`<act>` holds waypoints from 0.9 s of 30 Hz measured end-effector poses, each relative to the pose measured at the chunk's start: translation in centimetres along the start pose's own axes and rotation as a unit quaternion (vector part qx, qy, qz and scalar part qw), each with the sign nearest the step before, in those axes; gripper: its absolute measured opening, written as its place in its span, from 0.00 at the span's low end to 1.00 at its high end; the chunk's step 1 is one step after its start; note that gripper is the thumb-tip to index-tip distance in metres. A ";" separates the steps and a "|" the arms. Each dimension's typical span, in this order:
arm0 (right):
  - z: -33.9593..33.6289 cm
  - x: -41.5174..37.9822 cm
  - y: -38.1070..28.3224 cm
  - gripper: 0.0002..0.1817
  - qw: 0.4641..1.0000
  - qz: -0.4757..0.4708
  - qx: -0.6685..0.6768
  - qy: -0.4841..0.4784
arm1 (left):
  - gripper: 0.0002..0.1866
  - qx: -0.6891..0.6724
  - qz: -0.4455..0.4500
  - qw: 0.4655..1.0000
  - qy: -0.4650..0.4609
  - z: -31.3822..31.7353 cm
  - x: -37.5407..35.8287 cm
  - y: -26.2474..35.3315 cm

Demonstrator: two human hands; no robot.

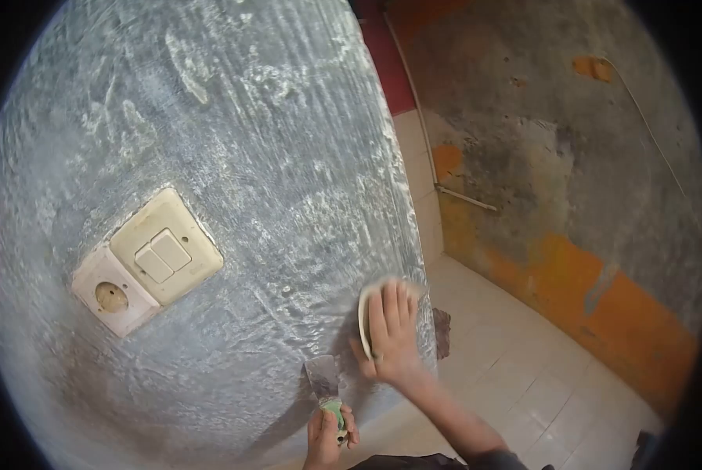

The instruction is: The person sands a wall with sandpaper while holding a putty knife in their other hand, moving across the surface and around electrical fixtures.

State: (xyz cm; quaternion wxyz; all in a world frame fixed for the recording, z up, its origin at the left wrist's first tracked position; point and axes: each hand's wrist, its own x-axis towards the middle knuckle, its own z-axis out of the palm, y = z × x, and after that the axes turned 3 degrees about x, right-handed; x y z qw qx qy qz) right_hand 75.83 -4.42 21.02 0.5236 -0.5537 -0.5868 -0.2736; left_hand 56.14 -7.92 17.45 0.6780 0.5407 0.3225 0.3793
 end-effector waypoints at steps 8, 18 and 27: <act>0.8 -4.9 2.7 0.45 0.997 -0.008 0.066 -0.040 | 0.24 -0.019 0.071 0.993 0.088 2.6 -0.4 -2.4; 1.2 -8.3 4.1 0.42 0.994 -0.016 0.060 -0.088 | 0.20 -0.043 0.114 0.987 0.105 3.5 -0.5 -2.5; -4.6 8.3 0.4 0.41 0.993 -0.111 0.002 -0.043 | 0.21 -0.090 0.118 0.987 0.058 3.9 -0.2 0.0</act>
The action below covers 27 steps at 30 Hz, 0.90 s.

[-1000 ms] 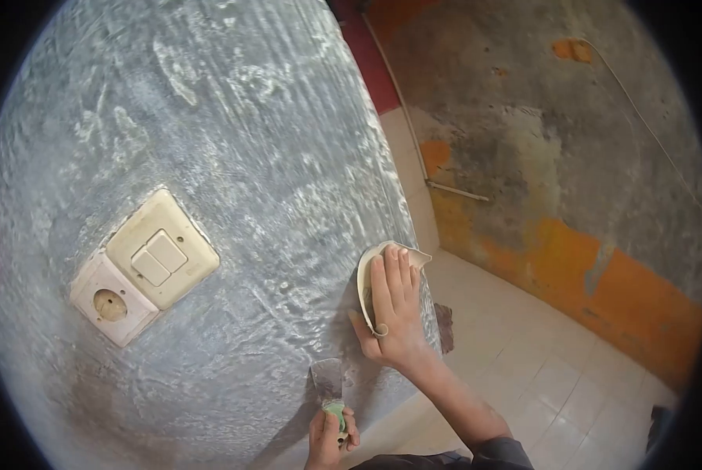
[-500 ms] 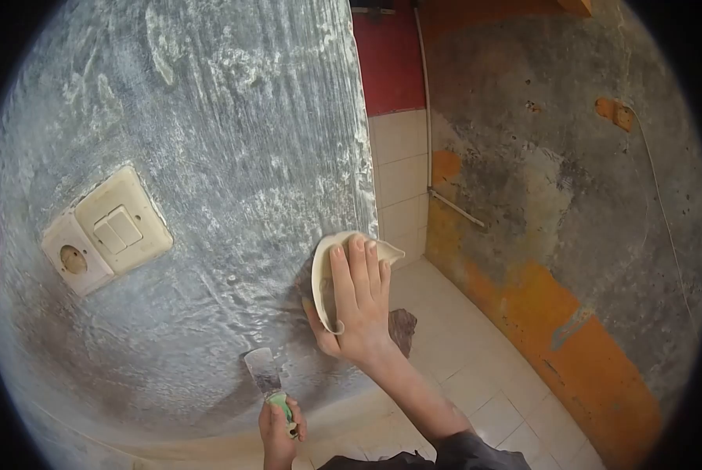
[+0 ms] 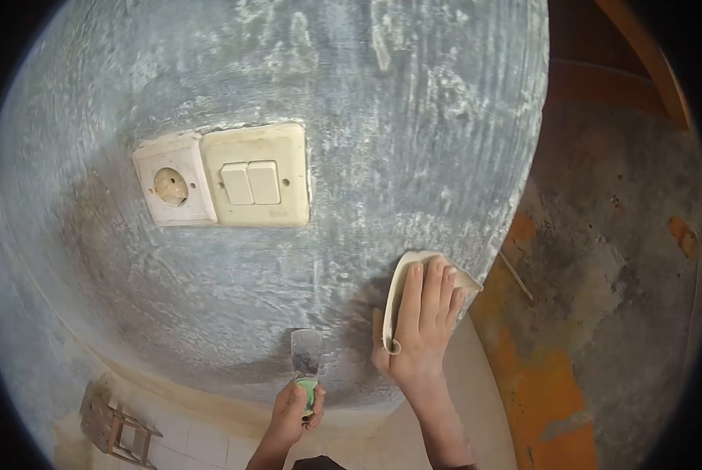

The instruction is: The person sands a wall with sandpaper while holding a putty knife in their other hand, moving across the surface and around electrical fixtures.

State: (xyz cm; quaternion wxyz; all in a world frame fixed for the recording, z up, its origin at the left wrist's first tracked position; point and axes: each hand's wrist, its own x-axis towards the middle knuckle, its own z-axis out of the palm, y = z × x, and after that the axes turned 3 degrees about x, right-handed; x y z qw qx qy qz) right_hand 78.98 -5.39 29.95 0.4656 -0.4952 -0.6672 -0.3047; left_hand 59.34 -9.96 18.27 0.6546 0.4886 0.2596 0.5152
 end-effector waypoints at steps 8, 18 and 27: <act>4.9 -10.6 -3.0 0.40 0.981 0.028 0.044 -0.187 | 0.25 -0.034 -0.005 0.999 0.027 -0.1 -0.9 0.7; 3.4 -3.3 -3.6 0.40 0.989 -0.060 0.007 -0.132 | 0.25 -0.045 0.020 0.999 0.007 -0.9 -1.8 1.9; 2.4 -2.4 -5.5 0.41 0.958 0.062 0.030 -0.279 | 0.24 0.056 0.015 0.996 0.067 -3.8 -3.5 2.6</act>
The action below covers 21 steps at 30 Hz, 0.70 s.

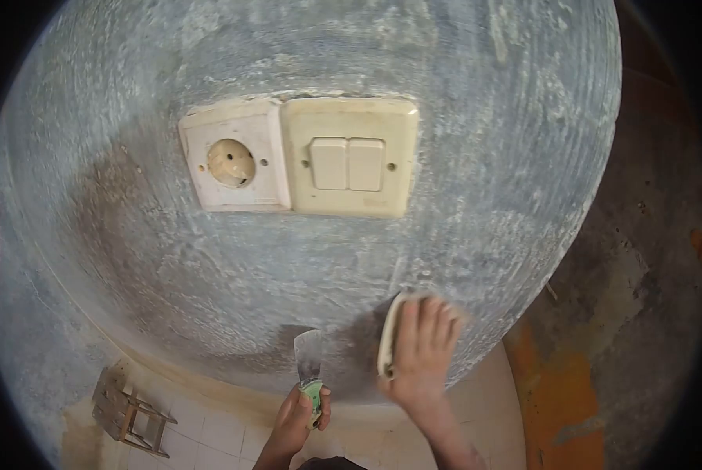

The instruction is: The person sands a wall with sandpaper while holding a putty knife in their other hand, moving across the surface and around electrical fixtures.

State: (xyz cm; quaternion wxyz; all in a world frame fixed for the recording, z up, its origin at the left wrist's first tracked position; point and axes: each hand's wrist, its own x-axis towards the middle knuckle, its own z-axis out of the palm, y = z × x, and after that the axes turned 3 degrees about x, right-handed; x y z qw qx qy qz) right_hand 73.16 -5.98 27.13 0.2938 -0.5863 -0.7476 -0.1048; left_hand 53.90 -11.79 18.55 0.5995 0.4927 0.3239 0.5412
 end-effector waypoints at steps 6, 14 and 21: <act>4.2 0.4 -1.6 0.43 0.976 -0.062 -0.091 0.188 | 0.24 -0.059 0.026 0.997 -0.034 -3.7 -0.1 0.1; 5.6 1.5 -7.3 0.43 0.977 -0.045 -0.049 0.201 | 0.27 -0.009 0.010 1.000 -0.021 -9.8 -0.9 4.4; 9.1 2.2 -13.0 0.43 0.971 -0.021 -0.044 0.233 | 0.31 0.066 -0.020 0.998 -0.017 -15.3 -1.8 6.7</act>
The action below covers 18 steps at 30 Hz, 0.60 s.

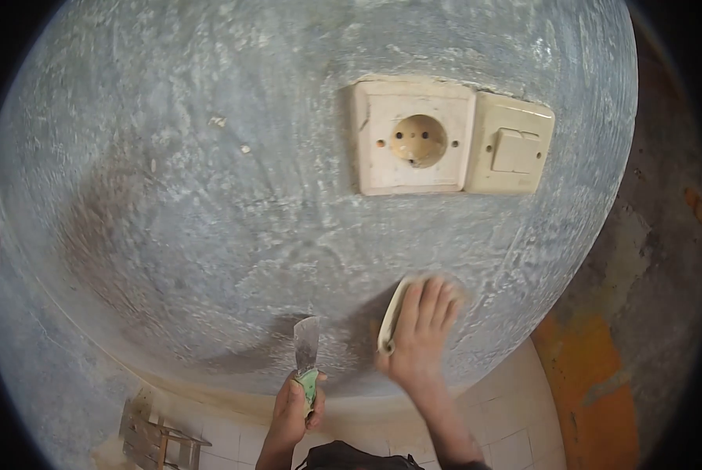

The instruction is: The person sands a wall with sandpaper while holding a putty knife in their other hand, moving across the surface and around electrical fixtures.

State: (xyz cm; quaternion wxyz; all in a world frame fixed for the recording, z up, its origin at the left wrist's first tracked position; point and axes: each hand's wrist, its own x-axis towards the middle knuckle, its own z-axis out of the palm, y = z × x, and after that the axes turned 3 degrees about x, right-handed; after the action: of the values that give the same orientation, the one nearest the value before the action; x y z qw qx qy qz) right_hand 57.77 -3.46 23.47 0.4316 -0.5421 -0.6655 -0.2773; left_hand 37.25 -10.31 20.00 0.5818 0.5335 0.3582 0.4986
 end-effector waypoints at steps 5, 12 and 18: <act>2.0 -3.7 -3.4 0.42 0.997 0.027 0.035 -0.064 | 0.32 -0.025 -0.016 0.999 -0.042 -3.4 -0.1 -0.3; -1.4 5.3 -5.4 0.43 1.000 0.014 0.019 0.018 | 0.30 -0.149 -0.063 0.981 -0.105 -5.9 0.1 -0.6; 5.6 -5.9 -5.8 0.46 1.000 0.002 0.008 -0.028 | 0.30 -0.166 -0.066 0.975 -0.135 -6.2 0.6 0.0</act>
State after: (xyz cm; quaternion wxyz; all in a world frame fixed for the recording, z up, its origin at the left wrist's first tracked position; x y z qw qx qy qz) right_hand 50.86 -3.14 16.27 0.4172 -0.5477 -0.6785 -0.2561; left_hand 31.56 -8.08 18.95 0.7371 0.4669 0.2228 0.4347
